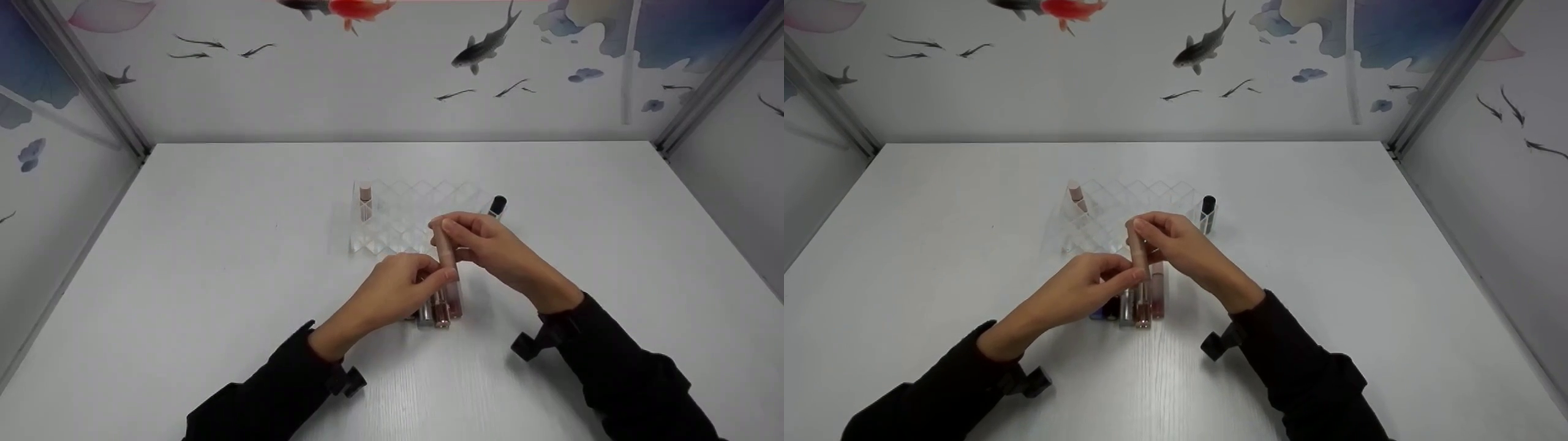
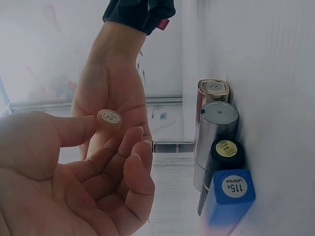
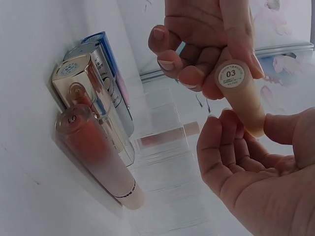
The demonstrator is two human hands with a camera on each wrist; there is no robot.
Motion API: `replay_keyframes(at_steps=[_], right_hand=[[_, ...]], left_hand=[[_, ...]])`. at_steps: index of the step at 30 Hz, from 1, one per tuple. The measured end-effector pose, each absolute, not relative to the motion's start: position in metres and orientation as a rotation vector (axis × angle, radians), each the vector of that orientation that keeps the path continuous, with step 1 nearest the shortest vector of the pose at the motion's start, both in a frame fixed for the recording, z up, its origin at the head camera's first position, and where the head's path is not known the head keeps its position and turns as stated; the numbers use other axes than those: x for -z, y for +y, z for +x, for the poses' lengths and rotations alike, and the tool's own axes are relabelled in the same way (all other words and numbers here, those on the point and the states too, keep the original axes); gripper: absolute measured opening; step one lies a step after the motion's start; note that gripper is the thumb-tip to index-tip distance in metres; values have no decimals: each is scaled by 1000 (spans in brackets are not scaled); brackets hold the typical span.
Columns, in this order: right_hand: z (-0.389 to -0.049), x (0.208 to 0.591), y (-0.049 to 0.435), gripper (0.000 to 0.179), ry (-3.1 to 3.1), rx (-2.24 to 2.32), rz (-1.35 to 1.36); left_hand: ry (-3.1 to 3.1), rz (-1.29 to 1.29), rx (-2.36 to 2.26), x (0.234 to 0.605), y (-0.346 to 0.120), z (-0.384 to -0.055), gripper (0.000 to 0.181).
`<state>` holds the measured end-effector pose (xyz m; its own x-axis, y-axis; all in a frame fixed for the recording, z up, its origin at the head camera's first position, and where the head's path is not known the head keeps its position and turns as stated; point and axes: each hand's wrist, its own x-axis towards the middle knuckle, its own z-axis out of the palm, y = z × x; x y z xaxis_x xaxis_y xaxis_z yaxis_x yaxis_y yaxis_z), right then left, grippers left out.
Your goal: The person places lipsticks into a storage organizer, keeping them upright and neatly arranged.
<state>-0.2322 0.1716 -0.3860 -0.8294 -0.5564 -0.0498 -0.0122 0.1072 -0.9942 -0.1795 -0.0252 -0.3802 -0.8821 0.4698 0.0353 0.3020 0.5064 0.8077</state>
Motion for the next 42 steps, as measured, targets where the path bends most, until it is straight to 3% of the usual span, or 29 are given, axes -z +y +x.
replay_keyframes(at_steps=[42], right_hand=[[-234,388,170,41,2059,1823,-487]], left_hand=[[2526,656,-1328,379,-28,-181,30]])
